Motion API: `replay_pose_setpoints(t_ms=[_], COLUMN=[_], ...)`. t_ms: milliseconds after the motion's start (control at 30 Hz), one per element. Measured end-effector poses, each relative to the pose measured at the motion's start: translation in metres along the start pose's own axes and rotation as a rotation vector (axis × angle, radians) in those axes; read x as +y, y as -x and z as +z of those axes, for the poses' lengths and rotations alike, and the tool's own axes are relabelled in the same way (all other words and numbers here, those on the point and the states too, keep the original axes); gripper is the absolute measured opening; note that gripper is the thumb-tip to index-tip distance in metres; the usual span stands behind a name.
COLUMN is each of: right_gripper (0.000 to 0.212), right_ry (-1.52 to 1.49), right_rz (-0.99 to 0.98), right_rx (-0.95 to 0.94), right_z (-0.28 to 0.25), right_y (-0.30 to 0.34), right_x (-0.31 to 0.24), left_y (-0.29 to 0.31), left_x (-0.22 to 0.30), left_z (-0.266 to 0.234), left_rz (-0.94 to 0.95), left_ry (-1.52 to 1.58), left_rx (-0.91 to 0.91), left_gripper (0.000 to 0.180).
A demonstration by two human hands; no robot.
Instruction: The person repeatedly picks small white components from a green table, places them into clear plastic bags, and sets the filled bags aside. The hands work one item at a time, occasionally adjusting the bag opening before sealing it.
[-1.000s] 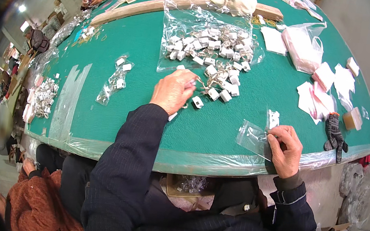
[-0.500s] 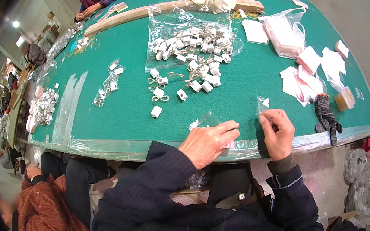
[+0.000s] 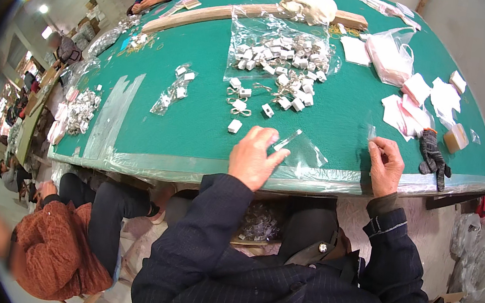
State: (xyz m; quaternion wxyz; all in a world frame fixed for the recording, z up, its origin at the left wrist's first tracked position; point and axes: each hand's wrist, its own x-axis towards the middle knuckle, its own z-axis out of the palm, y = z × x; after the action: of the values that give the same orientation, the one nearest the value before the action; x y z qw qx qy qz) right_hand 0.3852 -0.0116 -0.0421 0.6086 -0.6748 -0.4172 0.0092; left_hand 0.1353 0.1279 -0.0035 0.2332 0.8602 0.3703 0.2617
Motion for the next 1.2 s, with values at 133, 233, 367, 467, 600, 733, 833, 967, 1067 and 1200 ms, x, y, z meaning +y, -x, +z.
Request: replay_pose_setpoints(t_ms=[133,233,367,467,600,733,833,967,1067,1200], right_gripper=[0.009,0.015,0.023,0.024,0.027,0.024,0.011,0.014,0.014,0.016], right_ry=[0.276,0.226,-0.086,-0.165,-0.278,-0.452,-0.483,-0.552,-0.518,-0.444], right_rz=[-0.146,-0.015,0.197,0.32,0.159,0.24,0.339,0.394,0.341,0.276], right_rx=[-0.131,-0.217,-0.217,-0.103,-0.293,-0.742,-0.794,-0.744,-0.767,-0.819], right_z=[-0.006,-0.009,-0.014,-0.019,-0.007,0.024,0.035,0.042,0.046,0.049], right_y=[0.0,-0.001,-0.007,-0.002,0.028,0.069,0.084,0.094,0.1,0.105], right_x=[0.003,0.012,0.014,-0.013,-0.08,-0.132,-0.15,-0.16,-0.168,-0.179], left_y=[-0.005,-0.01,0.001,0.024,0.06,0.087,0.105,0.128,0.14,0.145], left_x=[0.005,0.0,-0.006,0.001,0.02,0.027,0.027,0.027,0.026,0.019], left_z=[0.015,0.017,0.003,-0.013,-0.033,-0.052,-0.061,-0.071,-0.078,-0.08], left_rz=[-0.122,-0.12,-0.208,-0.22,-0.111,-0.176,-0.115,-0.107,-0.061,-0.095], left_ry=[-0.139,0.019,0.641,0.901,0.888,0.979,0.91,0.986,0.875,0.889], left_rx=[-0.109,-0.087,-0.105,-0.177,-0.152,-0.234,-0.13,-0.105,-0.128,-0.13], left_gripper=[0.026,0.023,0.013,0.015,0.011,0.012,0.013,0.037,0.048,0.038])
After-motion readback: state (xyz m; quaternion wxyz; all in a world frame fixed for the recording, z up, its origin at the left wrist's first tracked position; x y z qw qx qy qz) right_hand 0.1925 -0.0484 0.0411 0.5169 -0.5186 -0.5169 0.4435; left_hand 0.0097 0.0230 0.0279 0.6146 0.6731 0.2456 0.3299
